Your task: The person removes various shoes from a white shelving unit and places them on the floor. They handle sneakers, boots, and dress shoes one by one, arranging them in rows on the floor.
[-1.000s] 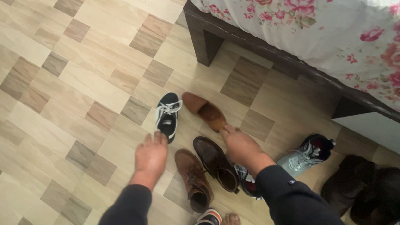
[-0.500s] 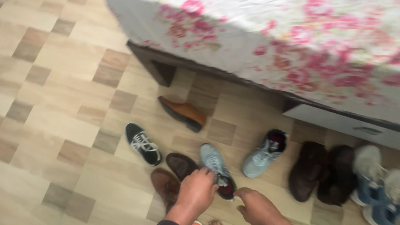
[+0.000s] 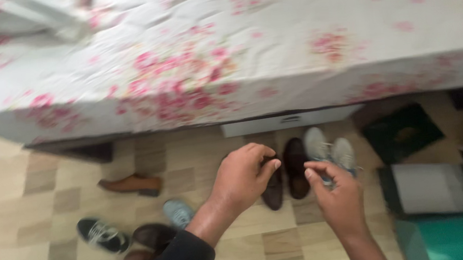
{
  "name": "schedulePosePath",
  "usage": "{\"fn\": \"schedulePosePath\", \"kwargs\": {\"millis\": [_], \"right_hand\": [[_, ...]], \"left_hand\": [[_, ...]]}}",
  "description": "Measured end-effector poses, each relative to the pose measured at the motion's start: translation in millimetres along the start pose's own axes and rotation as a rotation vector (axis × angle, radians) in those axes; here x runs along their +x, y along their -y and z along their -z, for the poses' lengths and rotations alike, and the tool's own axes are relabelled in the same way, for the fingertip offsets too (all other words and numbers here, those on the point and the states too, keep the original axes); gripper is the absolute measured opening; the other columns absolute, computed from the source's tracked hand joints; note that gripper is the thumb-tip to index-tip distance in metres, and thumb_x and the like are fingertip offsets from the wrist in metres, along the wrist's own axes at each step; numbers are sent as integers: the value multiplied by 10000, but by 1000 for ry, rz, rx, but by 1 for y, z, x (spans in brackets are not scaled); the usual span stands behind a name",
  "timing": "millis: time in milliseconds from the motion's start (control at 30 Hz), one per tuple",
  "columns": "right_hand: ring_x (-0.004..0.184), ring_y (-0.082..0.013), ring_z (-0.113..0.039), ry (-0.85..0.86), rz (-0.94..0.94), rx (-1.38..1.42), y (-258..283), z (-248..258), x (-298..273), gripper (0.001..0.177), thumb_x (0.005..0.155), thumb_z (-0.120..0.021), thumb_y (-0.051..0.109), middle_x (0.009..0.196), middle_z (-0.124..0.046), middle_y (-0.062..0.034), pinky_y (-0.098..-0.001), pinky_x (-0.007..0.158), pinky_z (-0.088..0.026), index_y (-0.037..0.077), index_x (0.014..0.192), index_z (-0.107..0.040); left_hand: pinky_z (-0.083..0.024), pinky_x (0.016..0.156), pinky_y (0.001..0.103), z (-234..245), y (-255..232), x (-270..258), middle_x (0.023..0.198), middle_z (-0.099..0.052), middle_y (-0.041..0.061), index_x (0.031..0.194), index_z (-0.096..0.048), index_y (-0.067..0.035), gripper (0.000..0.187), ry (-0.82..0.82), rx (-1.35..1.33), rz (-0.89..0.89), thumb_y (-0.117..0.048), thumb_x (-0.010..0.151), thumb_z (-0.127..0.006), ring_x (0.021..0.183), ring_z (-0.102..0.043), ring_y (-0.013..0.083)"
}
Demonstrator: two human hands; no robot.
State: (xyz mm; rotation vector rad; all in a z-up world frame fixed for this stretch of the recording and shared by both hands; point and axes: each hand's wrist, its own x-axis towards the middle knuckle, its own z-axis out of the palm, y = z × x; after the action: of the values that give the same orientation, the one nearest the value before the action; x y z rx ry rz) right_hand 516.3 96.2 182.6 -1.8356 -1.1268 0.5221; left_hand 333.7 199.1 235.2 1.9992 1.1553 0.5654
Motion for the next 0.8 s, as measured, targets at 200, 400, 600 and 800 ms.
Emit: {"fn": "schedulePosePath", "kwargs": {"millis": [200, 400, 600, 800], "right_hand": [[868, -78, -671, -187, -133, 261, -20, 138, 20, 182, 964, -700, 114, 978, -767, -48, -223, 772, -529, 2, 1095, -757], [880, -75, -686, -356, -181, 232, -56, 282, 7, 181, 969, -685, 117, 996, -768, -36, -217, 774, -534, -4, 1089, -747], [877, -76, -697, -502, -208, 91, -108, 407, -24, 186, 981, -681, 134, 1001, -772, -35, -221, 770, -549, 1, 1092, -750], [857, -110, -695, -576, -315, -75, -168, 504, -49, 189, 958, -710, 144, 993, -780, -50, -248, 747, -553, 30, 1102, -757]], "left_hand": [[-580, 729, 366, -66, -118, 43, 921, -747, 117, 1044, -736, -50, 248, 90, -137, -179, -256, 905, -735, 829, -741, 254], [-582, 735, 339, -161, -233, 76, 930, -790, 103, 1049, -746, -56, 233, 279, -236, -240, -236, 906, -710, 840, -780, 191], [-594, 744, 329, -263, -338, 91, 953, -776, 95, 1080, -734, -54, 271, 438, -242, -350, -265, 910, -716, 870, -775, 189], [-582, 774, 347, -358, -407, 101, 1007, -784, 106, 1080, -743, -48, 302, 546, -229, -536, -287, 895, -729, 897, -762, 229]]}}
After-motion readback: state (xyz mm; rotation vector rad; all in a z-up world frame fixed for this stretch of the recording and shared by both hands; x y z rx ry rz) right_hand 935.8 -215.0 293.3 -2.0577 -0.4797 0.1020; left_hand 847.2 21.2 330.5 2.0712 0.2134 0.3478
